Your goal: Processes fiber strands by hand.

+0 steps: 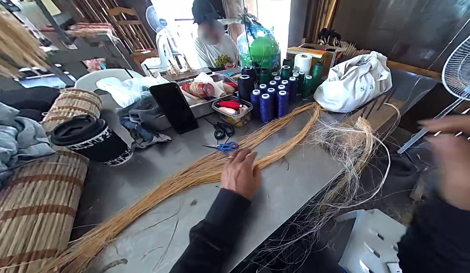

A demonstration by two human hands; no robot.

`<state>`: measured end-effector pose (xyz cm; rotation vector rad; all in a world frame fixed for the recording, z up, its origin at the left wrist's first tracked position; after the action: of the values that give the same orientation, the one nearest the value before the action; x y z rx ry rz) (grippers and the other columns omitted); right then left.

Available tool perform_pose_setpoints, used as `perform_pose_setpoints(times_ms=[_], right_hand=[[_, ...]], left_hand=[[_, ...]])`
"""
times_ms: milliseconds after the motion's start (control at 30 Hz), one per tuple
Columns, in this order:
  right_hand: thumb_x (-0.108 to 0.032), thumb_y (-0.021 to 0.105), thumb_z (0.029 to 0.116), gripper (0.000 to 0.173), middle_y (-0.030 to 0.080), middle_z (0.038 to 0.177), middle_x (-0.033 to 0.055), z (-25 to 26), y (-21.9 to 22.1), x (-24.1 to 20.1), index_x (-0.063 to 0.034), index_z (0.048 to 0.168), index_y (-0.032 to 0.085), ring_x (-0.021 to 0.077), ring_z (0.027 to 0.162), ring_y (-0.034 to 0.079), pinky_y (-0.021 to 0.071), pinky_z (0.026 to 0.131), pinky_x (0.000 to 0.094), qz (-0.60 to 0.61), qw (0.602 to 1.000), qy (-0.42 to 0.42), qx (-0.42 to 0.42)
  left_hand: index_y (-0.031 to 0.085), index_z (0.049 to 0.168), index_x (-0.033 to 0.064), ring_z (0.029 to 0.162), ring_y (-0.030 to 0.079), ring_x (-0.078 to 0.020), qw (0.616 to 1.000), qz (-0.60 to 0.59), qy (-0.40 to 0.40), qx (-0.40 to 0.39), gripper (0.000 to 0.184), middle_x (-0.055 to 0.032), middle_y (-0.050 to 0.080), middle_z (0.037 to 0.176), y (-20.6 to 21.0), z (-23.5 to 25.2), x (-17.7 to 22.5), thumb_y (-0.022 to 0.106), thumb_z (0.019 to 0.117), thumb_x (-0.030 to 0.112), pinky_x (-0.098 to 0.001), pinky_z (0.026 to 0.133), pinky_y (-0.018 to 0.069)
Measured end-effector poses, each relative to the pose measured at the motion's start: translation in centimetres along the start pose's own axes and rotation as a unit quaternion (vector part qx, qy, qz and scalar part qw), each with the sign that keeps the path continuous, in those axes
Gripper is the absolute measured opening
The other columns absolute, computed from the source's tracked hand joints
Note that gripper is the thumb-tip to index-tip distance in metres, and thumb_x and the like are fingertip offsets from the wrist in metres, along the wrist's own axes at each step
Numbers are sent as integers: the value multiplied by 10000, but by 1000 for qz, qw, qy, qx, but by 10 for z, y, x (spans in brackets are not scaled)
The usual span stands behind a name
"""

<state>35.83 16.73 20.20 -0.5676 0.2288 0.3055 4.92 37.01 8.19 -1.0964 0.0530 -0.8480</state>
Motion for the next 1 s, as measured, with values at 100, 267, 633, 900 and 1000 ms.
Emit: perform_pose_setpoints(times_ms=[100,267,633,900,1000], right_hand=[[-618,897,638,941,442,1515,312,29,125,-8,-90,1370,633,525,1456,329,312,1133,717,-118,970,15,-210],[-460,966,649,1393,185,1592,425,21,242,61,-153,1666,65,635,1449,230,260,1084,796,-204,865,181,-420],[62,593,939,277,673,1144,341,79,234,114,79,1198,691,509,1116,635,434,1019,672,-131,864,200,-442],[-181,568,1055,241,492,655,16,123,176,140,30,1022,680,74,522,415,399,541,252,-50,793,313,-520],[-79,526,1027,175,468,594,-52,154,153,166,0,1066,677,28,451,419,400,474,183,72,840,391,-368]], left_hand=[[404,1570,51,1530,251,-451,993,13,-28,-110,777,-274,345,1611,48,17,3,717,948,396,-669,1196,230],[239,1649,165,1576,3,-442,968,70,-140,-198,865,-254,70,1700,79,24,-38,534,986,635,-705,1205,32],[214,1654,164,1586,-8,-398,943,95,-214,-237,859,-224,66,1710,77,27,-54,455,1002,669,-701,1201,-10],[215,1654,160,1584,17,-407,949,98,-199,-222,884,-227,106,1705,79,26,-57,444,990,696,-712,1195,-17],[203,1657,169,1586,14,-401,943,105,-207,-239,866,-213,95,1710,78,26,-55,434,1000,684,-706,1198,-13]])
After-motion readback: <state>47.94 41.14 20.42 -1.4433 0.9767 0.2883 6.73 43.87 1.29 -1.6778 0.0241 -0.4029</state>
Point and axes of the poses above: each hand's wrist, its own z-axis towards the middle knuckle, its own y-axis out of the palm, x = y × z, the point moved 7 cm from there along z, towards the middle knuckle
